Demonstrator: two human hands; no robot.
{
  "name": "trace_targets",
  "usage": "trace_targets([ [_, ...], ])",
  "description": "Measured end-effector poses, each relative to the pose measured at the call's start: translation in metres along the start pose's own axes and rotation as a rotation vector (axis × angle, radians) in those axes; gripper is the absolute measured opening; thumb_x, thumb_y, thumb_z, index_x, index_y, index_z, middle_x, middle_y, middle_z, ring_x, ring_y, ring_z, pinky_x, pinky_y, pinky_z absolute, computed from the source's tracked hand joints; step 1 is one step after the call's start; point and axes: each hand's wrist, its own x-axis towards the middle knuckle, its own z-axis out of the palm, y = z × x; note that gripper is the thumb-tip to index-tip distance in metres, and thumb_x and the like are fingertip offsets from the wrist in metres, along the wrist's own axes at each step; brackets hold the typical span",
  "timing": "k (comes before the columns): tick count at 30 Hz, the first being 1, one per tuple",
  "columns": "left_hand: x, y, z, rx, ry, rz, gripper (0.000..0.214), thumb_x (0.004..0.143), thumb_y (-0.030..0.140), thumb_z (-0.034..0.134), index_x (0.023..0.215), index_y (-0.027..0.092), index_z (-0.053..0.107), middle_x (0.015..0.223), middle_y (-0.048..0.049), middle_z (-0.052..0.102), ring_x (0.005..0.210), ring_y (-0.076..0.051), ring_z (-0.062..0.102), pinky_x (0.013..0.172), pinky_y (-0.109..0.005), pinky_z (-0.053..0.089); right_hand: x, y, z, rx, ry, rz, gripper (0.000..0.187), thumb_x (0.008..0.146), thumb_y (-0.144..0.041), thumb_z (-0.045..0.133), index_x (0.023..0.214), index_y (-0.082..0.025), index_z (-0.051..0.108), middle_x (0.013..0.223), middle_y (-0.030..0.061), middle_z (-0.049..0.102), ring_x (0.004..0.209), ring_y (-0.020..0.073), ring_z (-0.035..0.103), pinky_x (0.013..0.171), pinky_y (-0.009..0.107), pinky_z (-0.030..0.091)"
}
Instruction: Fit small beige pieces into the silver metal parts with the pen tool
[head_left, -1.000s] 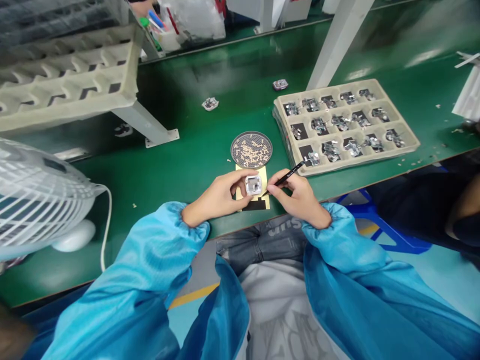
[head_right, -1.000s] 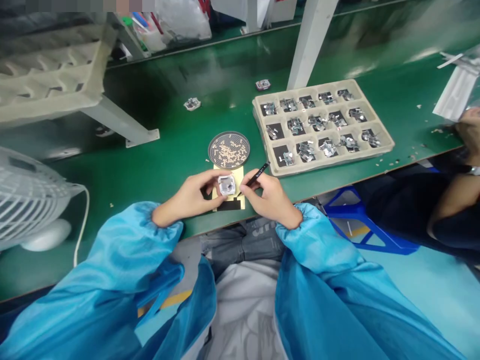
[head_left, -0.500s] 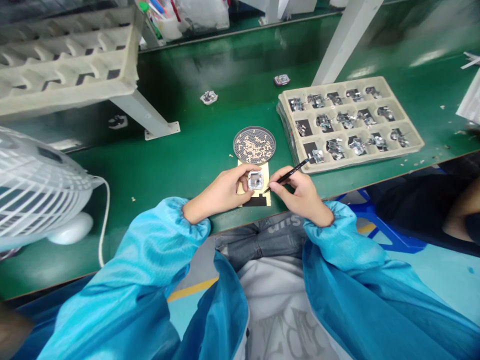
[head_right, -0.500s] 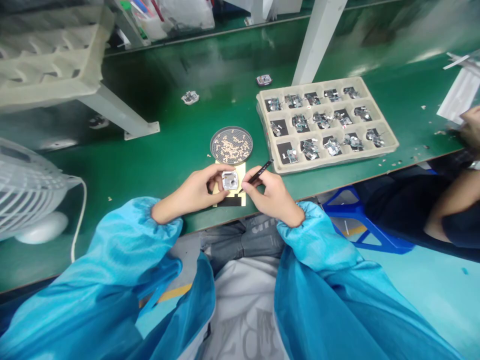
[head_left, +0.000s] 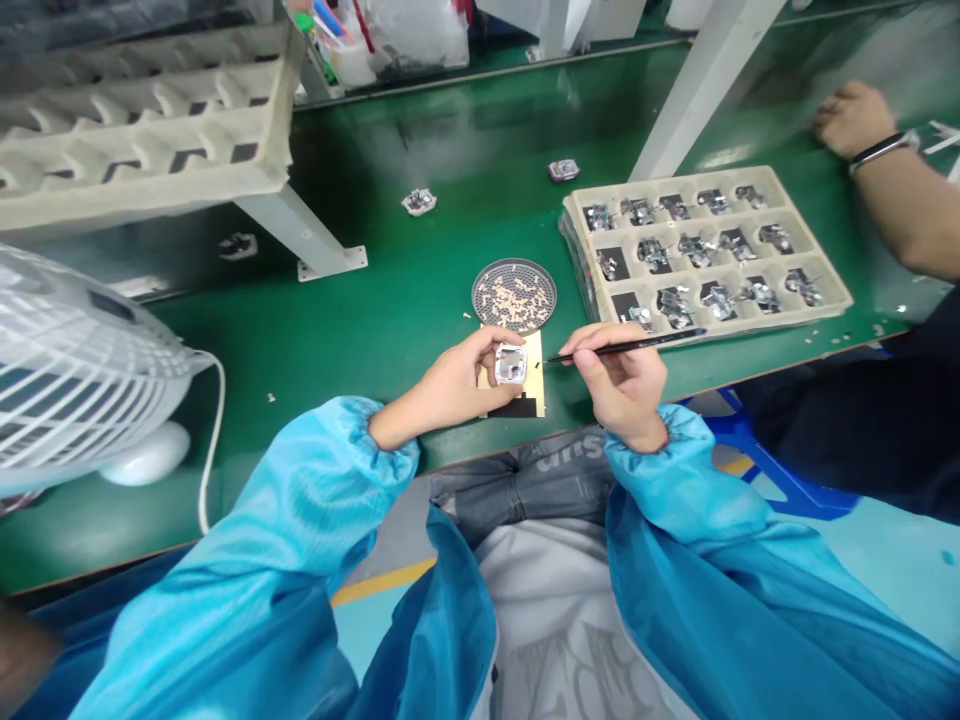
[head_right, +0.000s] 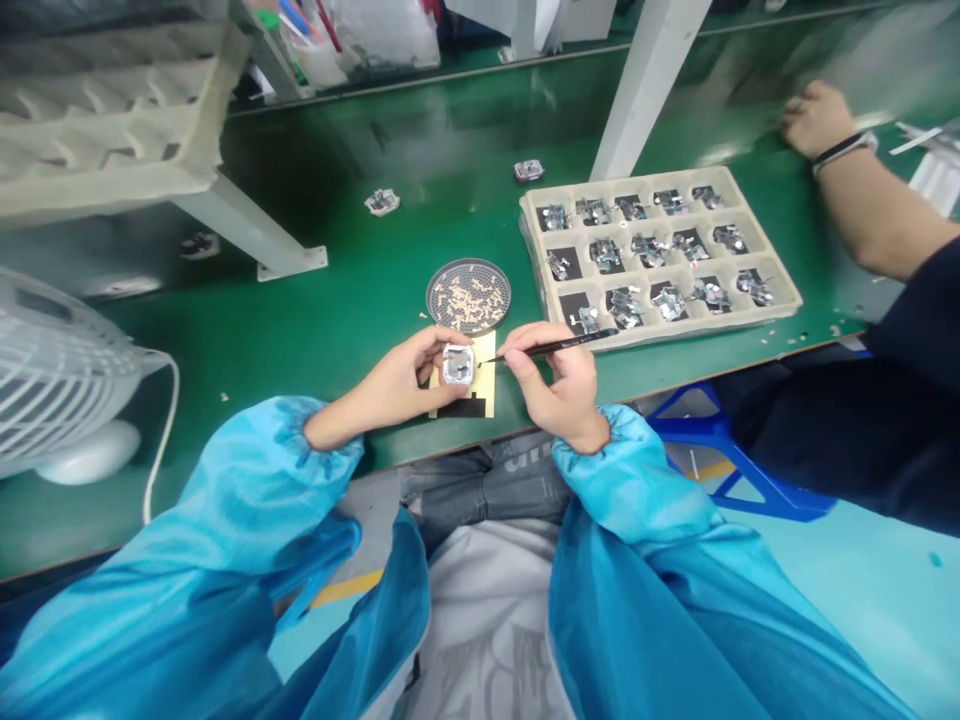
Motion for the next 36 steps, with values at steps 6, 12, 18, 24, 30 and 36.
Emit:
trace_targets([
  [6,0.0041,-0.0024,0.0097,-0.099,0.144,-0.062,0.021,0.091,0.032,0.07,0.108,0.02,0.065,0.085,-0.0016,0.066,0.069,-0.013,0.06,0.061,-0.024,0.045,-0.001,0.0033,0.0021,-0.113,-0.015,-0.101,0.008,0.095,-0.022,0.071,0.103,-0.024,0.069,0.094,0.0059,0.076,0.088,0.0234,0.075,0.079,0.042,0.063],
  [12,0.0007,-0.0046,0.0083,0.029,0.155,-0.039,0.022,0.095,0.032,0.066,0.113,0.021,0.068,0.082,-0.0008,0.066,0.066,-0.013,0.058,0.06,-0.024,0.045,-0.0018,-0.0034,0.0042,-0.244,-0.129,-0.021,0.007,0.096,-0.024,0.073,0.102,-0.027,0.074,0.102,0.0074,0.08,0.097,0.0264,0.077,0.088,0.048,0.064],
  [18,-0.0006,-0.001,0.0081,0.076,0.172,-0.021,0.023,0.094,0.03,0.066,0.115,0.021,0.07,0.075,0.0014,0.061,0.062,-0.011,0.052,0.058,-0.023,0.041,-0.0007,-0.0042,0.0055,-0.273,-0.169,-0.048,0.011,0.096,-0.021,0.071,0.105,-0.027,0.074,0.103,0.0067,0.08,0.098,0.0255,0.077,0.089,0.046,0.064],
  [24,-0.0006,-0.0032,0.0088,0.07,0.174,-0.019,0.023,0.094,0.03,0.065,0.115,0.02,0.07,0.083,-0.0009,0.068,0.066,-0.012,0.057,0.061,-0.023,0.043,0.0004,-0.004,0.0059,-0.273,-0.194,-0.082,0.015,0.095,-0.017,0.071,0.107,-0.026,0.074,0.103,0.0069,0.08,0.098,0.025,0.076,0.088,0.045,0.064],
  [30,-0.0006,-0.0023,0.009,0.076,0.171,-0.019,0.024,0.094,0.029,0.066,0.115,0.02,0.07,0.079,-0.0002,0.067,0.066,-0.012,0.057,0.06,-0.023,0.042,0.0002,-0.0023,0.0059,-0.303,-0.224,-0.06,0.014,0.096,-0.019,0.071,0.107,-0.027,0.074,0.105,0.0067,0.08,0.099,0.0251,0.076,0.089,0.045,0.063],
  [36,-0.0001,0.0021,0.0077,0.032,0.177,-0.041,0.026,0.094,0.032,0.067,0.116,0.019,0.073,0.082,-0.0015,0.07,0.067,-0.013,0.061,0.062,-0.025,0.046,-0.0003,-0.003,0.0057,-0.283,-0.19,-0.081,0.016,0.094,-0.018,0.073,0.108,-0.026,0.072,0.101,0.0073,0.079,0.096,0.0253,0.075,0.087,0.045,0.063],
])
